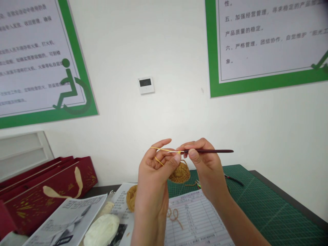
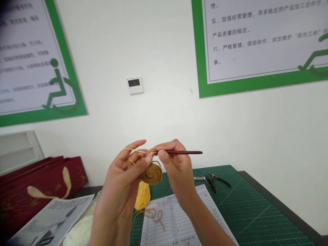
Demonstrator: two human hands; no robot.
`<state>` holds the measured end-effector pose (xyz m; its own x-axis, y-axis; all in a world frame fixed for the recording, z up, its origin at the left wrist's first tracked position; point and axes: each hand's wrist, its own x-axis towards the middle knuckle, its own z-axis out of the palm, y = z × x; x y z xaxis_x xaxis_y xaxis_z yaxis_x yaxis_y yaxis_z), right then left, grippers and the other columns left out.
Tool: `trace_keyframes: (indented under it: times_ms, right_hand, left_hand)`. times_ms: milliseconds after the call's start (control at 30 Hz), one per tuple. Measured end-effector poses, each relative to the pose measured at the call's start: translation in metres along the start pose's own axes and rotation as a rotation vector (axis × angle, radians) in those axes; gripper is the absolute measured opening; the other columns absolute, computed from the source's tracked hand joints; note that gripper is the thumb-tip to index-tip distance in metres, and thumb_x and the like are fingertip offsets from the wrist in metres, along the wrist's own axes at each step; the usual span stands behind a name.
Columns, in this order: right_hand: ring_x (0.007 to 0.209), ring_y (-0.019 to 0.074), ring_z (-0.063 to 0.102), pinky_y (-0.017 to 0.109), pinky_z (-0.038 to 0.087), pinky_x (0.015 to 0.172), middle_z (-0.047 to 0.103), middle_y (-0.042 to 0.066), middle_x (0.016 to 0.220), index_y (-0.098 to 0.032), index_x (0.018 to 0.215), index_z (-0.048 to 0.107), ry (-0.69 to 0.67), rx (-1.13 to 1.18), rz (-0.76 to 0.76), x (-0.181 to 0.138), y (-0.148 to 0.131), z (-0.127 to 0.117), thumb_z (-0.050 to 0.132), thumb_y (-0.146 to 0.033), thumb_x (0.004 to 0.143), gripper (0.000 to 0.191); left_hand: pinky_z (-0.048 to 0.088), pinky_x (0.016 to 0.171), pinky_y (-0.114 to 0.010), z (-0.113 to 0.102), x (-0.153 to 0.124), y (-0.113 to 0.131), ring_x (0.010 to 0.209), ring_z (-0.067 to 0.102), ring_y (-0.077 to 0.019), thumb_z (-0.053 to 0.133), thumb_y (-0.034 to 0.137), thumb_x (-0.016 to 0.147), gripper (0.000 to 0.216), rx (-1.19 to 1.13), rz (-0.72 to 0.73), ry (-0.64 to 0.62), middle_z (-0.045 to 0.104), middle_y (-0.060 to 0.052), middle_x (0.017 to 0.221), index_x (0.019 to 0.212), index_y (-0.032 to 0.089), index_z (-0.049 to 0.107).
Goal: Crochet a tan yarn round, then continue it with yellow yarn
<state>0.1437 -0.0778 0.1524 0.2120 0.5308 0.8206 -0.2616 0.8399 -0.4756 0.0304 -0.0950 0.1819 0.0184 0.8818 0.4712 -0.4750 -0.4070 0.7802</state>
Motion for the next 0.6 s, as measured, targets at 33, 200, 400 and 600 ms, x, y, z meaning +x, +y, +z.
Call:
trace_keyframes:
  times_ms: [33,200,400,600]
  right_hand:
    - [0.086,0.0158,0.062,0.031,0.047,0.079,0.067,0.003,0.09,-0.022,0.09,0.062,0.004,-0.006,-0.001,-0.0003,-0.0003,0.0002,0.058,-0.023,0.09,0.004]
    - [0.087,0.016,0.062,0.031,0.047,0.079,0.066,0.002,0.09,-0.022,0.089,0.062,0.017,0.008,-0.005,-0.001,-0.0012,-0.0001,0.06,-0.024,0.09,0.003]
    - [0.084,0.0148,0.059,0.031,0.046,0.08,0.066,0.002,0.089,-0.022,0.086,0.061,0.001,0.163,0.136,0.0009,-0.0021,0.001,0.059,-0.029,0.09,0.009]
    - [0.067,0.0099,0.051,0.024,0.043,0.067,0.055,-0.002,0.073,-0.02,0.078,0.058,0.013,0.478,0.39,0.0026,-0.0028,0.0016,0.055,-0.035,0.092,0.021]
  left_hand:
    - [0.048,0.068,-0.023,-0.0005,0.0004,-0.0007,0.07,0.063,-0.0123,0.08,0.013,0.063,0.049,-0.004,-0.001,0.006,0.069,-0.002,0.074,0.109,0.016,0.064]
    - [0.048,0.067,-0.024,-0.0005,0.0004,-0.0026,0.069,0.063,-0.0129,0.081,0.014,0.062,0.052,-0.031,-0.022,0.019,0.069,-0.002,0.075,0.111,0.017,0.063]
    - [0.048,0.067,-0.023,0.003,-0.0033,0.0003,0.072,0.064,-0.0135,0.08,0.013,0.063,0.05,-0.032,-0.027,0.025,0.069,-0.002,0.076,0.109,0.017,0.063]
    - [0.048,0.067,-0.023,0.0084,-0.0081,0.0054,0.066,0.063,-0.012,0.078,0.013,0.065,0.044,-0.009,-0.008,0.029,0.069,-0.001,0.072,0.107,0.016,0.064]
